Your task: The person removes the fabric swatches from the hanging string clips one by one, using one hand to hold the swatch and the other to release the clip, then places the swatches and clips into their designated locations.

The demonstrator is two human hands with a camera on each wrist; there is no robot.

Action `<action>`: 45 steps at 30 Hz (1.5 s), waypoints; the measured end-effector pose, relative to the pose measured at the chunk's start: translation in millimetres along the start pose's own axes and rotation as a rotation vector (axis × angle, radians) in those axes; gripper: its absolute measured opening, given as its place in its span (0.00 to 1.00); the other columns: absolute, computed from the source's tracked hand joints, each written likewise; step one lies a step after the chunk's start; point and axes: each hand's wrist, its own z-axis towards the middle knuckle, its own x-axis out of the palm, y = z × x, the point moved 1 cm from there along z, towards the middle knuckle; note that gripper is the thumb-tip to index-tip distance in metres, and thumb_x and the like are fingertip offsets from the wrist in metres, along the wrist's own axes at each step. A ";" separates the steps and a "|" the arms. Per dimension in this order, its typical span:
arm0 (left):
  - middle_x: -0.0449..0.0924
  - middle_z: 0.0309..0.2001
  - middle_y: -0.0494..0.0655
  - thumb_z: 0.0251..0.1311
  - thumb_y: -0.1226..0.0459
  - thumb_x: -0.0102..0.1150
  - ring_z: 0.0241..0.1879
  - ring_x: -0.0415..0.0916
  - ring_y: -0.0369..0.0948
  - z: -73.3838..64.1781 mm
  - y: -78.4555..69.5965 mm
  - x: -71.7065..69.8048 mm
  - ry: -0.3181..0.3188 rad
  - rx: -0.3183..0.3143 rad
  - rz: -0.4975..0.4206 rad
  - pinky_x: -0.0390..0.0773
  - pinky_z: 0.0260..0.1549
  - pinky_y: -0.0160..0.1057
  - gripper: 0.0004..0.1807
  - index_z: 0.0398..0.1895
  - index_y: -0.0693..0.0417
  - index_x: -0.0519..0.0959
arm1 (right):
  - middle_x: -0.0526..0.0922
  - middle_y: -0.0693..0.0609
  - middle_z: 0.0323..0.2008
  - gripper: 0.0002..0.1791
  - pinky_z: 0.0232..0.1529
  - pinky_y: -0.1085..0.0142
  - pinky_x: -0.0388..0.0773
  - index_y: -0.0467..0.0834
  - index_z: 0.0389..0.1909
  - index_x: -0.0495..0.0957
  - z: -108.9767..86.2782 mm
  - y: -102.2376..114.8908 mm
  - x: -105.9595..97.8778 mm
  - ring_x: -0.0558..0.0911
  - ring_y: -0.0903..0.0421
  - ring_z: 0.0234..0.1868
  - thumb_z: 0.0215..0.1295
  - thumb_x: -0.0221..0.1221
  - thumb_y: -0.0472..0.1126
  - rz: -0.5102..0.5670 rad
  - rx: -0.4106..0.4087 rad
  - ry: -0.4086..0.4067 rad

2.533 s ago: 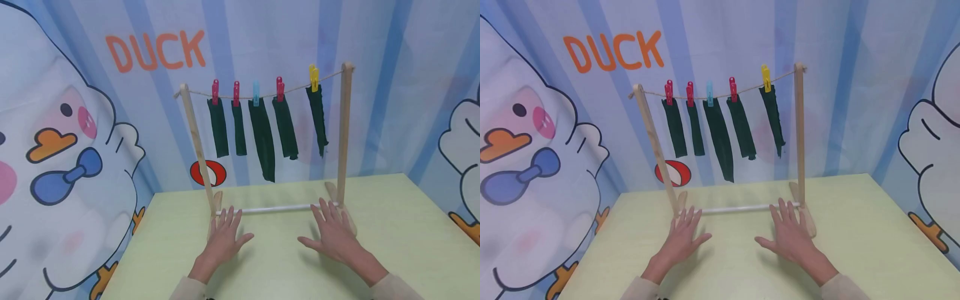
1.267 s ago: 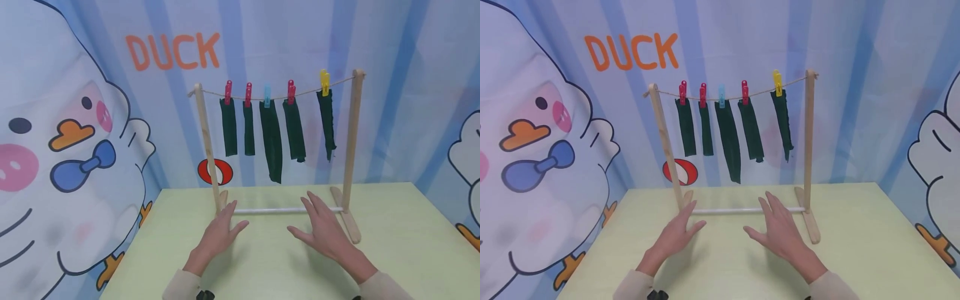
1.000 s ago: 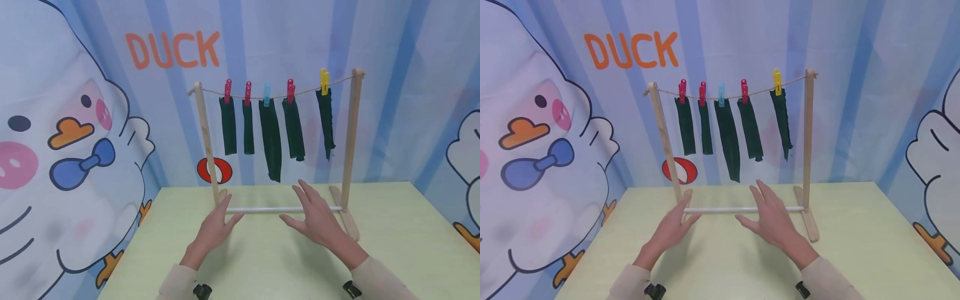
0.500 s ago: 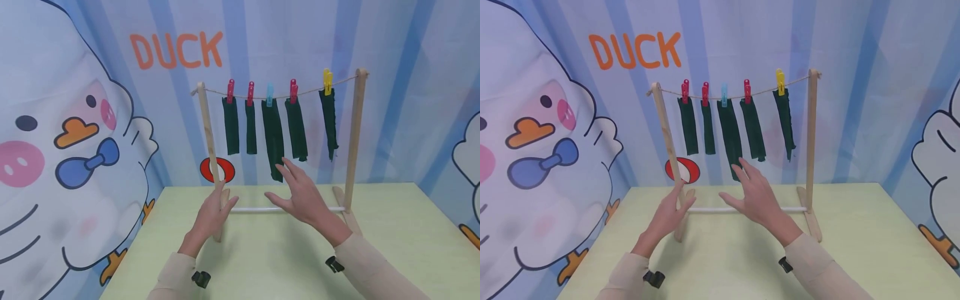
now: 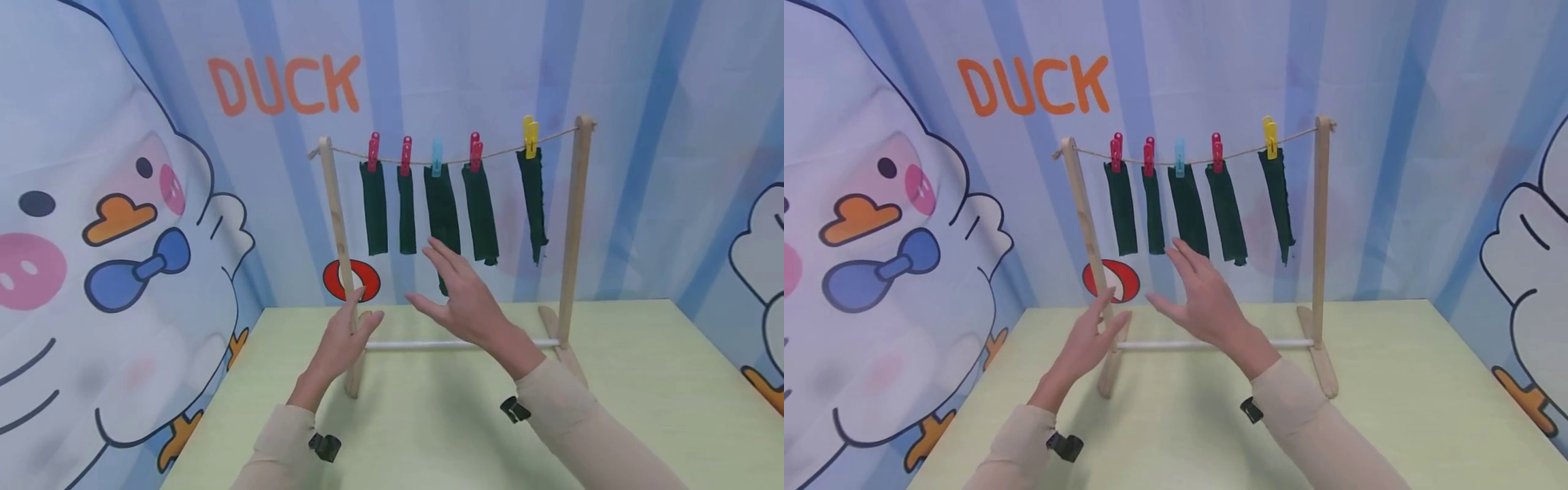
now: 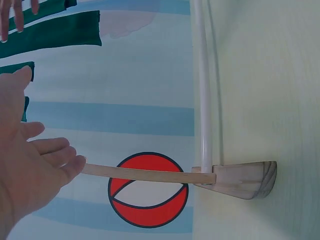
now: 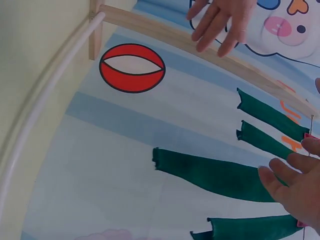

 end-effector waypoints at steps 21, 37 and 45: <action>0.63 0.72 0.50 0.71 0.41 0.50 0.66 0.67 0.50 32.2 -23.6 -4.3 -0.071 0.083 -0.179 0.73 0.60 0.51 0.39 0.77 0.50 0.57 | 0.67 0.41 0.71 0.27 0.38 0.65 0.83 0.36 0.68 0.68 62.2 15.0 -12.8 0.82 0.54 0.41 0.72 0.59 0.40 0.096 -0.168 -0.126; 0.60 0.74 0.46 0.70 0.38 0.47 0.41 0.77 0.46 55.1 -30.9 -16.0 -0.060 0.056 -0.116 0.82 0.36 0.40 0.41 0.80 0.44 0.52 | 0.72 0.39 0.67 0.29 0.46 0.63 0.82 0.34 0.68 0.68 110.8 32.2 -33.3 0.76 0.58 0.20 0.71 0.61 0.40 -0.001 -0.241 -0.111; 0.56 0.77 0.43 0.68 0.37 0.50 0.41 0.79 0.44 66.7 -42.8 -22.8 -0.071 0.092 -0.089 0.83 0.37 0.42 0.46 0.81 0.44 0.48 | 0.81 0.41 0.54 0.26 0.35 0.68 0.80 0.34 0.67 0.70 136.4 31.9 -35.6 0.74 0.58 0.21 0.71 0.60 0.38 0.024 -0.264 -0.185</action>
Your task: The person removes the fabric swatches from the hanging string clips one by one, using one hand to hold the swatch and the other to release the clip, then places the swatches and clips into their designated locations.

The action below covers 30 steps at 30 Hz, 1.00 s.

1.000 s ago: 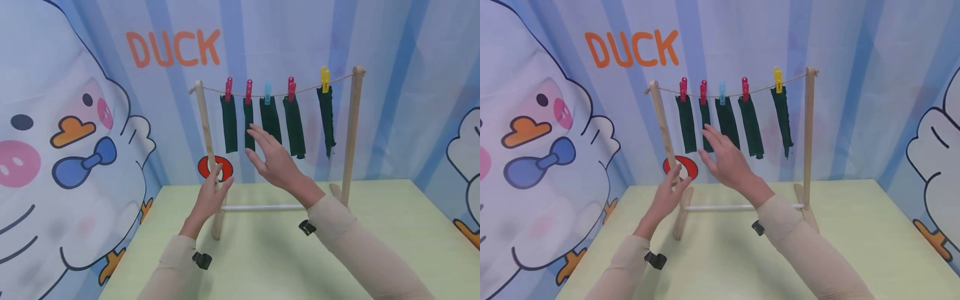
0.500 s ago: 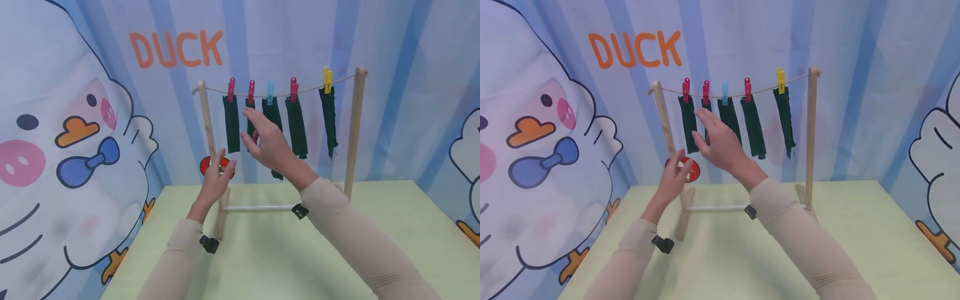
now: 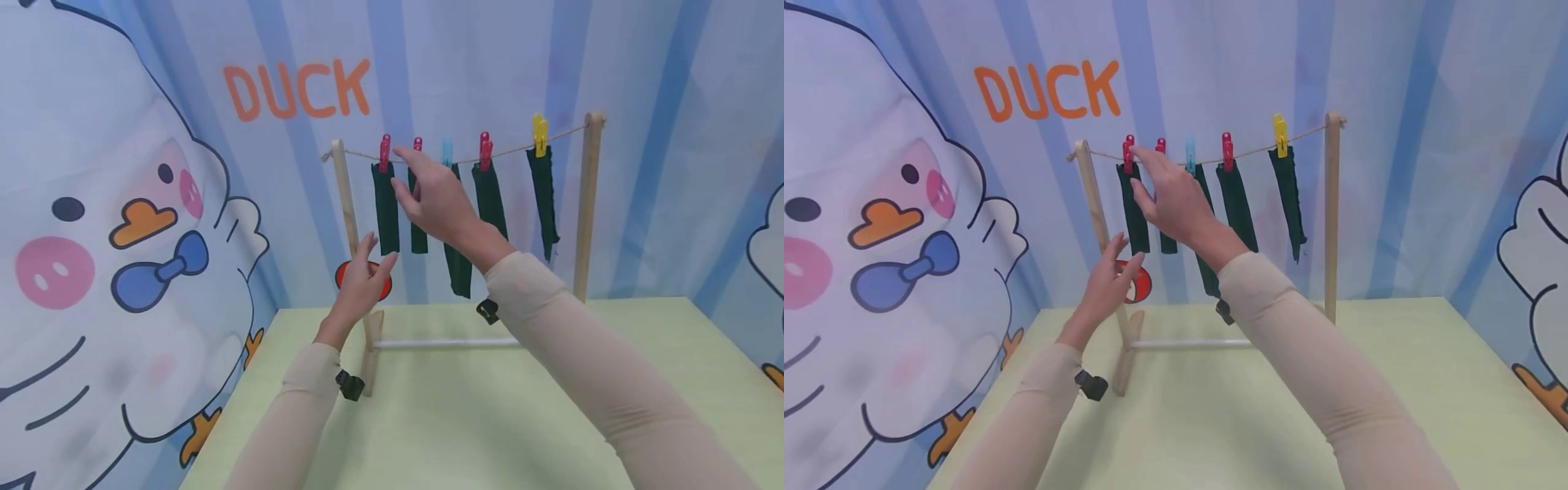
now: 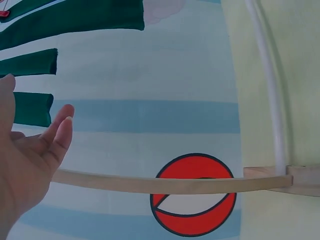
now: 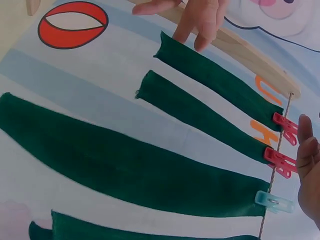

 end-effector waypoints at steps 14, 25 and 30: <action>0.57 0.76 0.51 0.68 0.37 0.50 0.40 0.84 0.42 16.1 -15.6 4.7 0.005 0.005 0.013 0.75 0.59 0.51 0.48 0.81 0.52 0.46 | 0.70 0.42 0.69 0.29 0.44 0.66 0.82 0.35 0.71 0.65 30.6 5.7 8.9 0.82 0.52 0.29 0.72 0.59 0.39 0.027 0.155 0.084; 0.58 0.75 0.50 0.74 0.55 0.53 0.43 0.83 0.52 27.6 -21.5 4.5 -0.040 -0.070 -0.177 0.80 0.50 0.47 0.36 0.79 0.51 0.51 | 0.65 0.42 0.71 0.33 0.58 0.63 0.77 0.37 0.75 0.57 50.4 11.9 12.7 0.79 0.50 0.59 0.75 0.56 0.41 0.074 0.393 0.212; 0.67 0.71 0.50 0.74 0.62 0.53 0.38 0.85 0.47 32.4 -20.2 8.0 -0.074 -0.137 -0.411 0.81 0.41 0.43 0.31 0.77 0.52 0.57 | 0.72 0.41 0.60 0.32 0.50 0.65 0.81 0.36 0.73 0.58 53.0 14.3 14.1 0.79 0.52 0.49 0.75 0.56 0.43 0.073 0.435 0.233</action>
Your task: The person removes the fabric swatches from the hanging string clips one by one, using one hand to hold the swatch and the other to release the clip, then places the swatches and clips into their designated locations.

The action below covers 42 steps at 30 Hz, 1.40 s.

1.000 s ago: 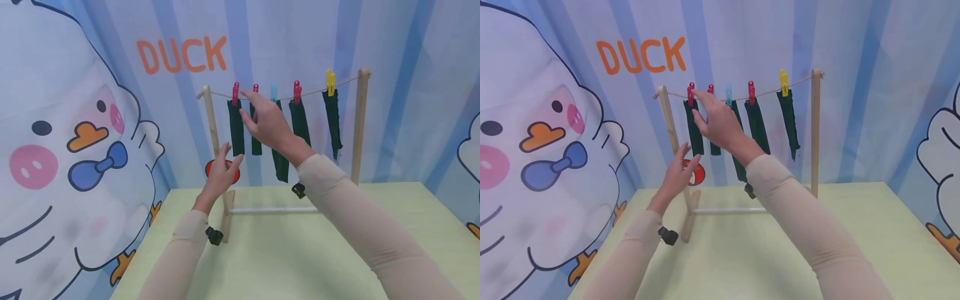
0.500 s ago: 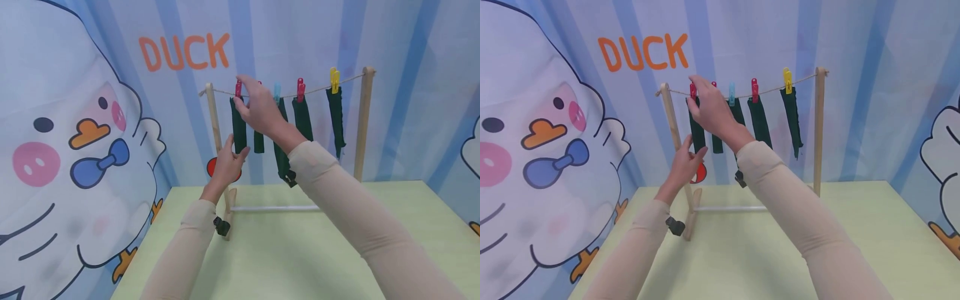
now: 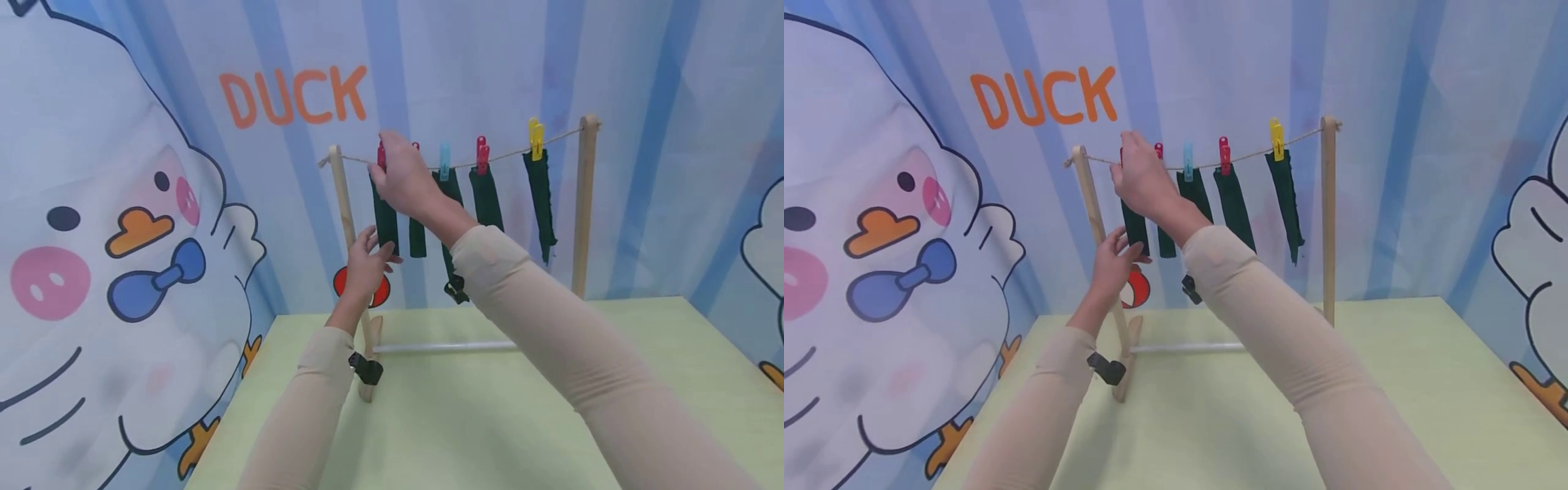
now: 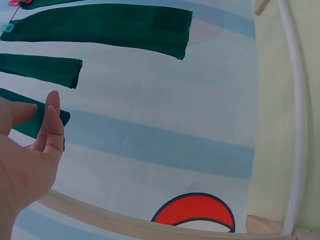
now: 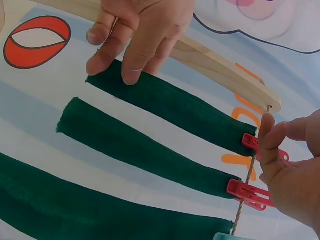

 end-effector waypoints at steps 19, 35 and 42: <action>0.79 0.59 0.52 0.73 0.60 0.55 0.46 0.83 0.47 -6.2 6.4 -12.1 -0.037 -0.009 -0.043 0.80 0.51 0.49 0.28 0.74 0.54 0.63 | 0.72 0.42 0.65 0.31 0.57 0.63 0.78 0.38 0.76 0.55 7.5 9.0 14.1 0.76 0.51 0.61 0.78 0.51 0.43 0.055 0.117 0.027; 0.83 0.51 0.52 0.74 0.61 0.53 0.44 0.85 0.45 -0.1 7.0 -13.4 -0.144 0.021 -0.067 0.82 0.42 0.37 0.16 0.58 0.59 0.79 | 0.76 0.44 0.56 0.24 0.49 0.69 0.80 0.39 0.70 0.65 18.5 11.7 12.2 0.84 0.57 0.42 0.77 0.51 0.39 0.344 0.241 0.077; 0.82 0.51 0.50 0.74 0.61 0.53 0.43 0.85 0.44 -2.7 1.0 -10.2 -0.168 0.009 -0.043 0.82 0.43 0.39 0.15 0.59 0.57 0.78 | 0.79 0.45 0.50 0.20 0.49 0.69 0.80 0.38 0.66 0.70 17.6 10.4 13.9 0.85 0.58 0.39 0.77 0.51 0.40 0.290 0.223 0.036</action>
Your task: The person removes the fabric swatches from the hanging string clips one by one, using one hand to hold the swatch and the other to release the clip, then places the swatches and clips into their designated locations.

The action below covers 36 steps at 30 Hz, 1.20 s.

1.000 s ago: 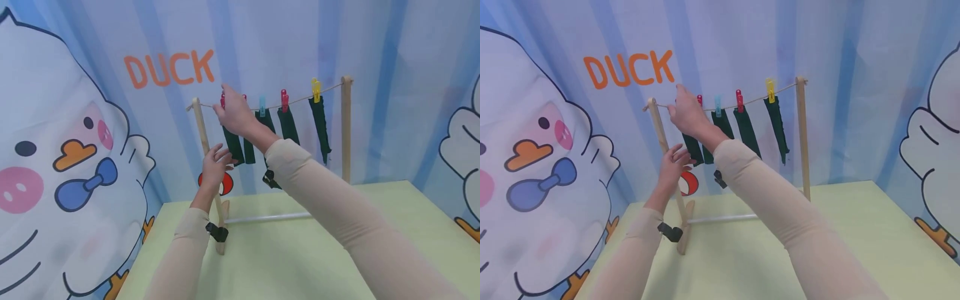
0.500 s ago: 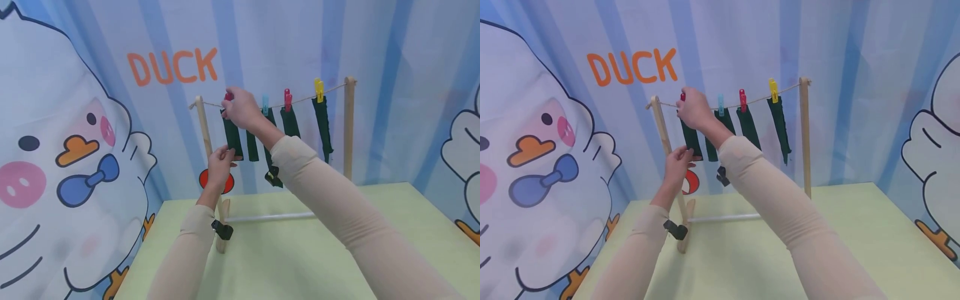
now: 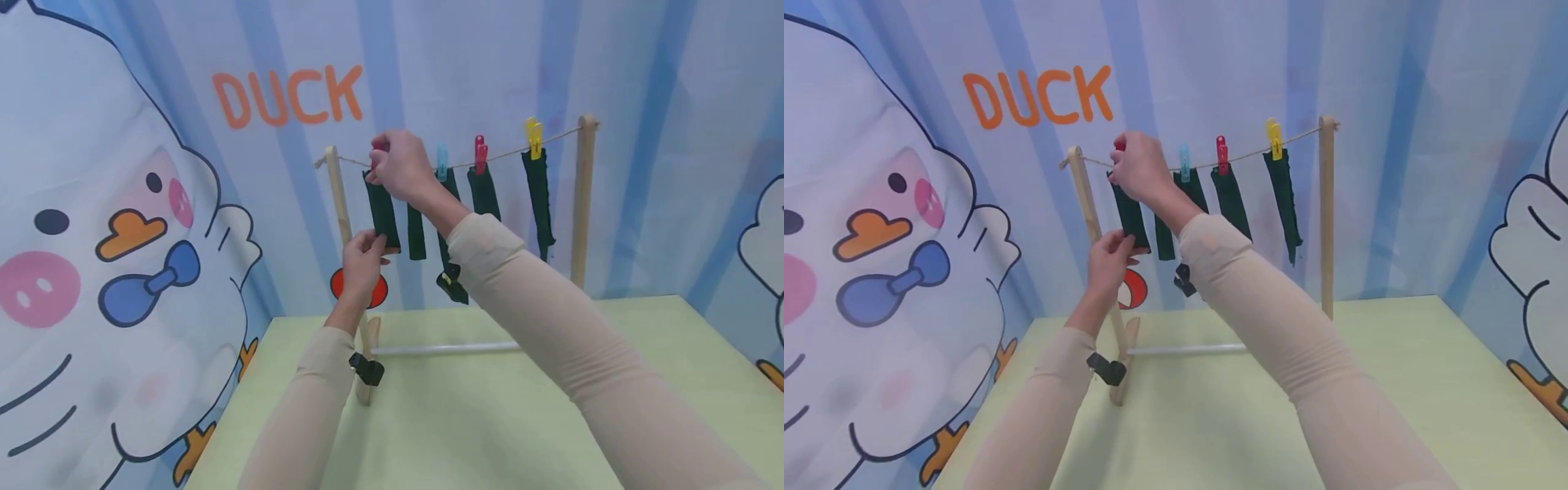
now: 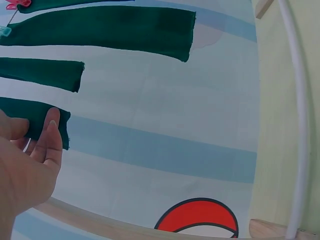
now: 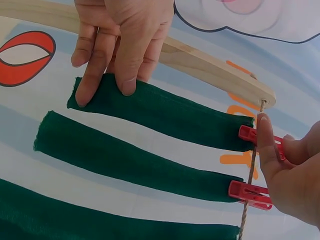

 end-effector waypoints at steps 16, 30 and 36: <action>0.83 0.49 0.51 0.74 0.63 0.53 0.42 0.85 0.44 -1.5 0.6 -0.9 0.001 -0.004 0.005 0.82 0.41 0.37 0.13 0.55 0.59 0.79 | 0.84 0.44 0.37 0.13 0.41 0.73 0.81 0.36 0.54 0.80 -0.4 -2.0 -5.2 0.86 0.58 0.34 0.74 0.56 0.37 0.020 -0.115 -0.098; 0.83 0.49 0.51 0.74 0.63 0.54 0.41 0.85 0.45 -0.1 0.1 8.3 0.014 0.008 -0.010 0.82 0.43 0.41 0.12 0.53 0.60 0.79 | 0.85 0.44 0.39 0.13 0.42 0.72 0.81 0.36 0.53 0.81 4.0 9.3 -29.2 0.86 0.57 0.35 0.75 0.55 0.37 0.011 -0.159 -0.175; 0.83 0.49 0.50 0.74 0.63 0.53 0.41 0.85 0.44 1.9 -3.2 12.3 0.023 0.020 -0.001 0.82 0.41 0.40 0.12 0.53 0.59 0.79 | 0.84 0.44 0.40 0.13 0.42 0.72 0.81 0.37 0.53 0.81 3.4 12.5 -34.9 0.86 0.56 0.35 0.74 0.56 0.38 0.042 -0.160 -0.199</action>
